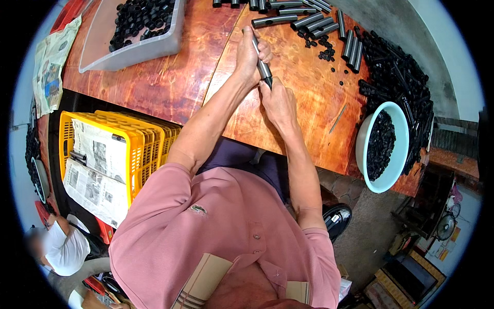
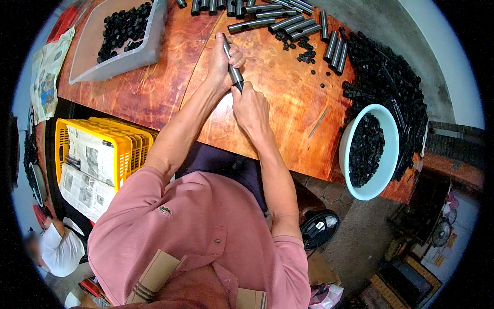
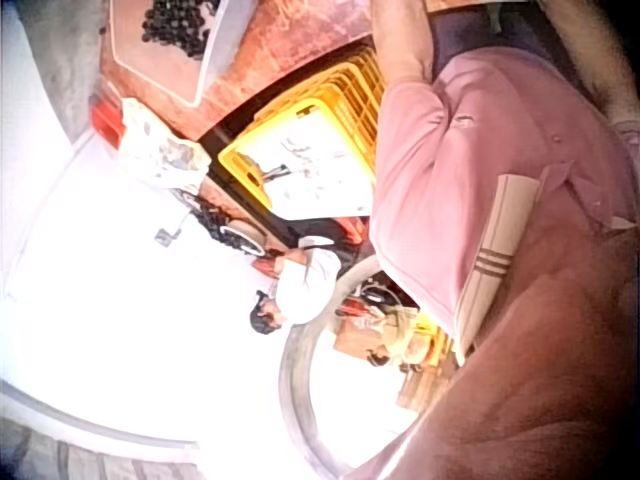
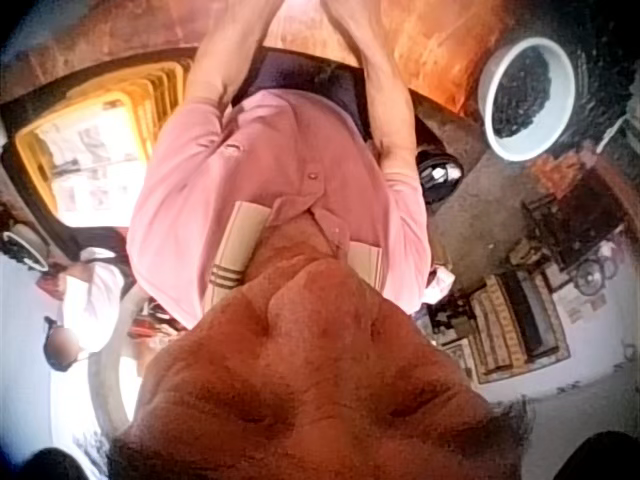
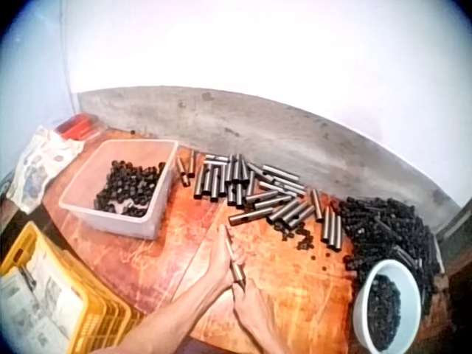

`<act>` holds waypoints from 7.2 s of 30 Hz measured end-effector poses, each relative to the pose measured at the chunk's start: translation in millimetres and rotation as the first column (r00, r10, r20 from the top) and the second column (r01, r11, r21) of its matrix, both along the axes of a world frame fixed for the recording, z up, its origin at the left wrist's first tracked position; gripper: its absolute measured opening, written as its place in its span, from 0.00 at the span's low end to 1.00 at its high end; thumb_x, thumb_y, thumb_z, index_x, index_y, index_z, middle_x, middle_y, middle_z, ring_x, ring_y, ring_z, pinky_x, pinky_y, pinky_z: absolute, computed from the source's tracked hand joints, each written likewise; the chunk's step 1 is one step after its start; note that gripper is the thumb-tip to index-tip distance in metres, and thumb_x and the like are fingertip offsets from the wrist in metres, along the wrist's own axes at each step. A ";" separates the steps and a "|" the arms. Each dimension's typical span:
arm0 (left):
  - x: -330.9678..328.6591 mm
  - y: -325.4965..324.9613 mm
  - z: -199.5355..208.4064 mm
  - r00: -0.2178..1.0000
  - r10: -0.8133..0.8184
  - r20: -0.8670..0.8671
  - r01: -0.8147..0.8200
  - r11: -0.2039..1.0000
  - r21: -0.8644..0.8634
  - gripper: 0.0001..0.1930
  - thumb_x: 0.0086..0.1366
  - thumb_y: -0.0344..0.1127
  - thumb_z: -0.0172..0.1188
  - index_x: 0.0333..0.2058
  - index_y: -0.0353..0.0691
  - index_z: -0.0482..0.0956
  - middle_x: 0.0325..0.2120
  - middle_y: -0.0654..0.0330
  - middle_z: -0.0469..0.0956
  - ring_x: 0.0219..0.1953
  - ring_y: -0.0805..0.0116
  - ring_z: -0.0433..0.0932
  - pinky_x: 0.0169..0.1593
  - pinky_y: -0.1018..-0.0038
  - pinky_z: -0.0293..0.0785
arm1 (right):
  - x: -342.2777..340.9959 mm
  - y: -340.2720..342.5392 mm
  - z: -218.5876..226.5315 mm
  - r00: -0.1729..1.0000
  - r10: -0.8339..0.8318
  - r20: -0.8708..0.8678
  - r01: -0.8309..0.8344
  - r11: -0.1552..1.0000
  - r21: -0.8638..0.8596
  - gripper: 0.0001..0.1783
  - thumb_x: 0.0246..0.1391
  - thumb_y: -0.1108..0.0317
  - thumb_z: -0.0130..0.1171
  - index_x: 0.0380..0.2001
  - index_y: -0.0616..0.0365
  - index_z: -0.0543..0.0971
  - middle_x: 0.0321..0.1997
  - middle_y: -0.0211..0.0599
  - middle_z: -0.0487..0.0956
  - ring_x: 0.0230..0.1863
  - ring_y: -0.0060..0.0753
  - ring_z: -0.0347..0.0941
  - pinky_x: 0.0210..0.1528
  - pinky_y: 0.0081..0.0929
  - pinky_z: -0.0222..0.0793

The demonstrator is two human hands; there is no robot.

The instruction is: The person assembles small black plastic pieces into cylindrical metal tubes at a workbench. They repeatedly pick up a tube, insert the plastic pieces, and place the completed units into a yellow crate. Another person is visible working in the background.

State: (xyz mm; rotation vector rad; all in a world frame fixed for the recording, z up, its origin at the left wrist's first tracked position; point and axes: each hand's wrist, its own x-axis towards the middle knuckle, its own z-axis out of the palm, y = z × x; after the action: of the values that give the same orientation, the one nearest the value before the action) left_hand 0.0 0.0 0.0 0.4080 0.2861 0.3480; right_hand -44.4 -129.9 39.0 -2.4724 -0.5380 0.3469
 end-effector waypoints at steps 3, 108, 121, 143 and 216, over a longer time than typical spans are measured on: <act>0.6 -1.8 0.2 1.000 0.004 0.008 -0.004 1.000 0.012 0.20 0.75 0.57 0.46 0.39 0.45 0.66 0.18 0.68 0.60 0.14 0.80 0.57 0.19 0.80 0.58 | 1.0 -2.1 1.6 1.000 0.006 -0.008 -0.006 1.000 0.006 0.23 0.63 0.56 0.54 0.34 0.72 0.76 0.23 0.68 0.78 0.29 0.68 0.79 0.32 0.56 0.72; -10.5 -19.7 1.9 0.991 -0.110 -0.074 0.117 0.989 0.093 0.18 0.76 0.53 0.44 0.45 0.44 0.71 0.31 0.58 0.77 0.32 0.65 0.78 0.38 0.68 0.77 | -7.9 -13.0 -33.9 0.866 -0.361 0.346 0.150 0.848 0.509 0.17 0.47 0.71 0.71 0.38 0.61 0.75 0.30 0.38 0.77 0.25 0.31 0.73 0.30 0.29 0.71; -12.1 -18.2 -6.1 0.949 -0.292 0.120 0.287 0.956 0.059 0.23 0.76 0.52 0.43 0.56 0.39 0.70 0.35 0.55 0.78 0.36 0.64 0.79 0.44 0.67 0.79 | -9.1 -15.9 -35.2 0.877 -0.362 0.318 0.163 0.844 0.510 0.20 0.45 0.71 0.74 0.39 0.62 0.74 0.31 0.35 0.76 0.26 0.26 0.70 0.30 0.25 0.69; -14.7 -17.7 0.8 0.887 -0.461 -0.009 0.460 0.884 0.082 0.23 0.75 0.46 0.46 0.46 0.27 0.73 0.23 0.56 0.73 0.24 0.72 0.71 0.31 0.77 0.69 | -15.3 -77.3 -20.9 0.854 -0.250 0.456 0.095 0.937 0.335 0.14 0.52 0.66 0.67 0.39 0.63 0.78 0.37 0.46 0.79 0.34 0.45 0.78 0.35 0.37 0.74; -22.3 -34.1 4.5 0.634 -0.769 0.079 0.752 0.637 0.170 0.17 0.73 0.33 0.50 0.56 0.30 0.69 0.44 0.51 0.80 0.35 0.69 0.83 0.35 0.73 0.83 | 17.2 -83.8 45.6 0.932 -0.316 0.176 0.148 0.778 0.610 0.05 0.61 0.73 0.60 0.37 0.65 0.80 0.29 0.39 0.84 0.30 0.25 0.83 0.30 0.21 0.76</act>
State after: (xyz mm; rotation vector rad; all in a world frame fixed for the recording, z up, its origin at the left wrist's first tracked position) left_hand -22.3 -34.1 4.5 0.5853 -0.0756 -0.4605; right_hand -27.3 -213.6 84.6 -1.9398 -0.3613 -0.2428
